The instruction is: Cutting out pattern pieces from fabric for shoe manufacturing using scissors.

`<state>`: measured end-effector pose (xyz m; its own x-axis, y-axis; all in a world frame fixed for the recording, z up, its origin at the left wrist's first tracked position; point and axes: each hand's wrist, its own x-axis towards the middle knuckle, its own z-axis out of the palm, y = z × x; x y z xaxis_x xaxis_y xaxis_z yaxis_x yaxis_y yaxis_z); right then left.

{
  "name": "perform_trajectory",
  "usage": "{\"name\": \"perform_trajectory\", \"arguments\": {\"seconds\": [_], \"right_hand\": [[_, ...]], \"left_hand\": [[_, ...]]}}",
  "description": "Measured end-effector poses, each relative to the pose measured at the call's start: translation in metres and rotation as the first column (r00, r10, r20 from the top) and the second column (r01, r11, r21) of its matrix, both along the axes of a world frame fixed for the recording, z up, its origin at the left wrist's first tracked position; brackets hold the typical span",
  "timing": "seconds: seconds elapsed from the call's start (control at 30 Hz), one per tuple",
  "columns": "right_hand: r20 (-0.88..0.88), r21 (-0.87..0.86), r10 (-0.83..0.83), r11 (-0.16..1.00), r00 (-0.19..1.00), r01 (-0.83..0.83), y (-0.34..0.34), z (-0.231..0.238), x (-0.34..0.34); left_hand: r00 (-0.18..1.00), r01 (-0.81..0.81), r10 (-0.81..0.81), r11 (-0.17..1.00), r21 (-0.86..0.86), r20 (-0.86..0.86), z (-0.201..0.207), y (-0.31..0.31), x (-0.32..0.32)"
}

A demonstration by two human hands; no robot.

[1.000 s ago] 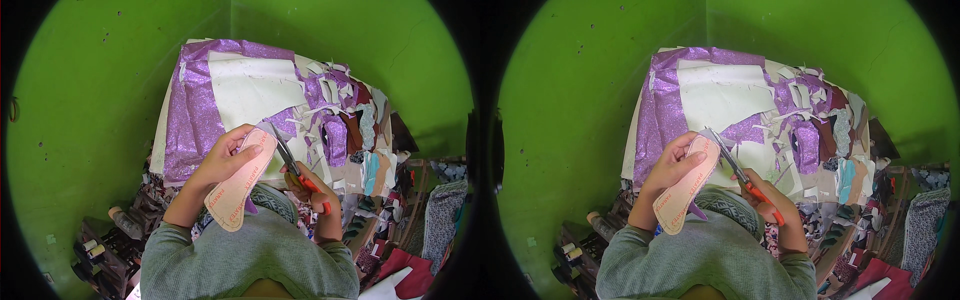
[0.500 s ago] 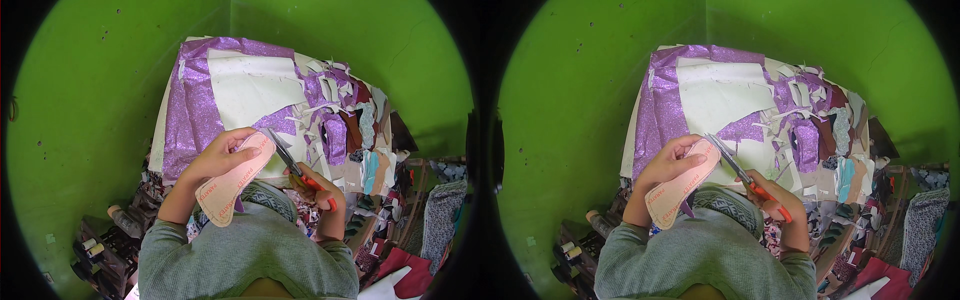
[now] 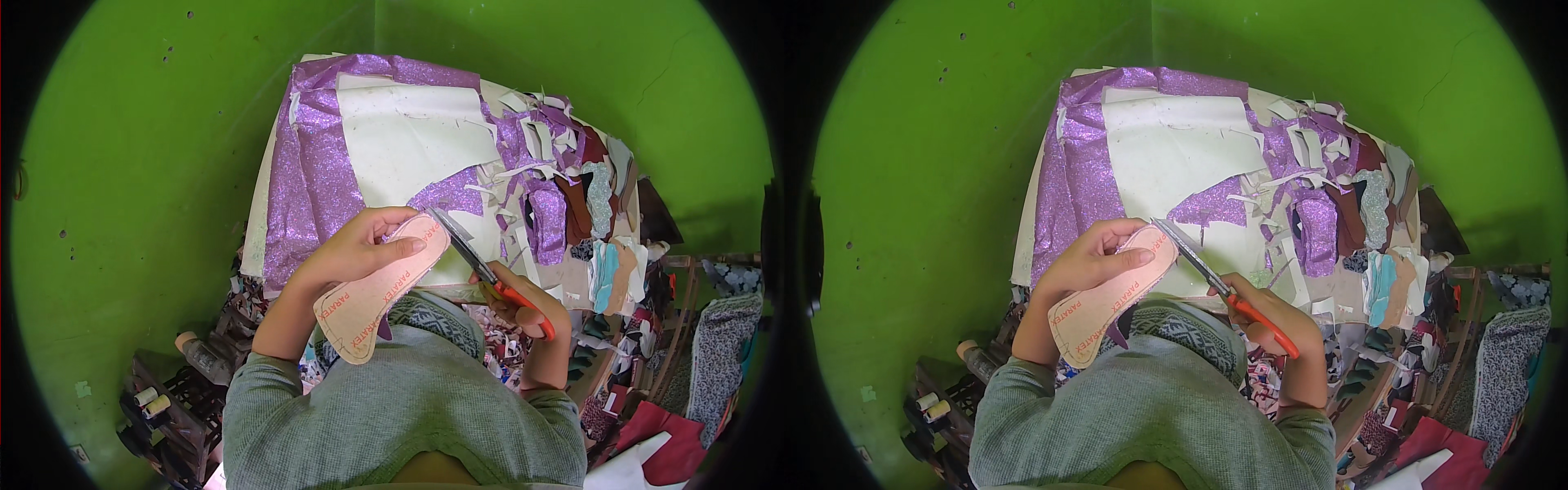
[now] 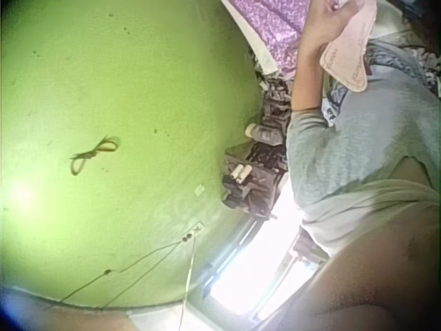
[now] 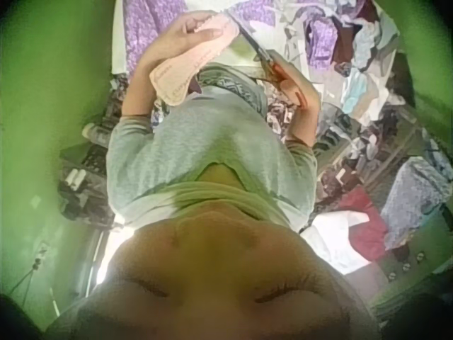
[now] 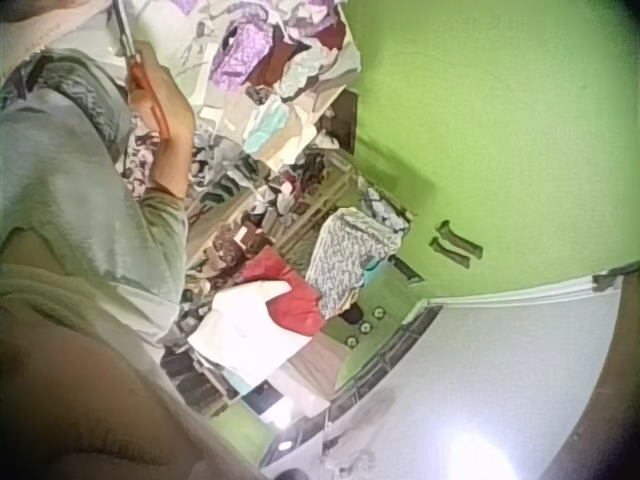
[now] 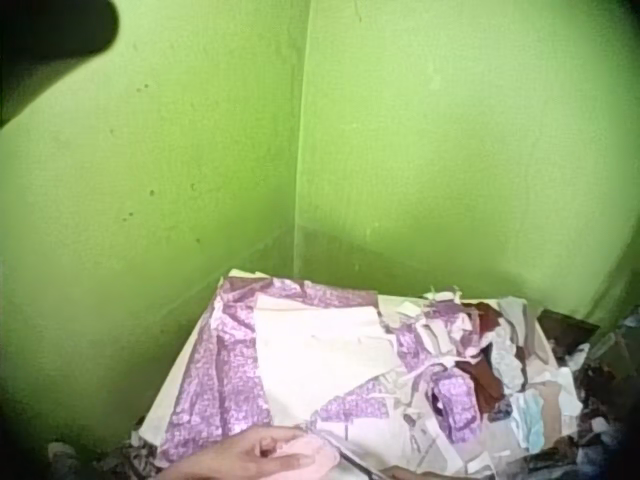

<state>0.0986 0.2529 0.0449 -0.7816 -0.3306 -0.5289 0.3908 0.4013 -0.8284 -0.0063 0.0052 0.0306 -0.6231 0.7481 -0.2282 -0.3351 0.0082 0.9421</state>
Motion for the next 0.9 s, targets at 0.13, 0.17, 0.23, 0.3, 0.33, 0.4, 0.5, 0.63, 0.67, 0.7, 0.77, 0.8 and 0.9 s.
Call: {"name": "perform_trajectory", "arguments": {"seconds": [0.13, 0.17, 0.23, 0.3, 0.33, 0.4, 0.5, 0.63, 0.67, 0.7, 0.77, 0.8, 0.9], "right_hand": [[0.042, -0.002, -0.005, 1.0, 0.999, 0.006, -0.002, 0.006, 0.0], [0.002, -0.056, 0.012, 0.998, 1.0, -0.012, -0.003, 0.007, 0.0], [-0.04, -0.111, 0.028, 0.993, 0.999, -0.032, -0.003, 0.009, -0.001], [-0.021, -0.009, 0.042, 0.999, 0.999, -0.043, -0.004, 0.011, -0.002], [-0.022, -0.009, 0.041, 0.999, 0.999, -0.041, -0.002, 0.01, -0.002], [-0.033, -0.055, 0.067, 0.996, 0.997, -0.069, 0.001, 0.005, -0.002], [0.021, 0.001, 0.082, 0.997, 0.996, -0.083, -0.005, 0.014, -0.006], [-0.015, -0.025, 0.103, 0.994, 0.995, -0.103, 0.002, 0.005, -0.004], [-0.012, -0.034, 0.095, 0.995, 0.995, -0.096, 0.003, 0.002, -0.002], [-0.009, -0.043, 0.088, 0.995, 0.996, -0.088, 0.004, -0.001, -0.002], [-0.022, -0.067, 0.088, 0.994, 0.996, -0.089, 0.005, -0.002, -0.001], [-0.034, -0.091, 0.088, 0.992, 0.996, -0.091, 0.005, -0.002, 0.0], [-0.046, -0.123, 0.054, 0.991, 0.997, -0.059, 0.002, 0.002, -0.002]], "left_hand": [[1.0, 0.014, -0.014, 1.0, -0.018, -0.008, -0.002, -0.001, -0.001], [1.0, 0.027, -0.027, 1.0, -0.014, -0.014, -0.001, -0.001, 0.0], [0.999, 0.04, -0.041, 0.999, -0.012, -0.021, 0.0, 0.0, 0.0], [0.997, 0.069, -0.07, 0.997, -0.044, -0.028, -0.001, 0.001, -0.001], [0.997, 0.07, -0.071, 0.997, -0.044, -0.029, -0.002, 0.001, -0.002], [0.992, 0.114, -0.116, 0.992, -0.048, -0.042, -0.004, -0.001, -0.003], [0.994, 0.102, -0.104, 0.993, -0.051, -0.038, -0.005, -0.005, -0.003], [0.992, 0.114, -0.117, 0.991, -0.066, -0.046, -0.003, -0.003, -0.004], [0.994, 0.097, -0.099, 0.994, -0.044, -0.042, -0.004, -0.002, -0.003], [0.996, 0.08, -0.081, 0.997, -0.023, -0.038, -0.004, -0.001, -0.003], [0.994, 0.107, -0.108, 0.994, -0.034, -0.035, -0.003, -0.001, -0.004], [0.99, 0.133, -0.135, 0.99, -0.044, -0.032, -0.002, -0.002, -0.004], [0.991, 0.135, -0.136, 0.989, -0.061, -0.014, -0.003, 0.0, -0.004]]}}
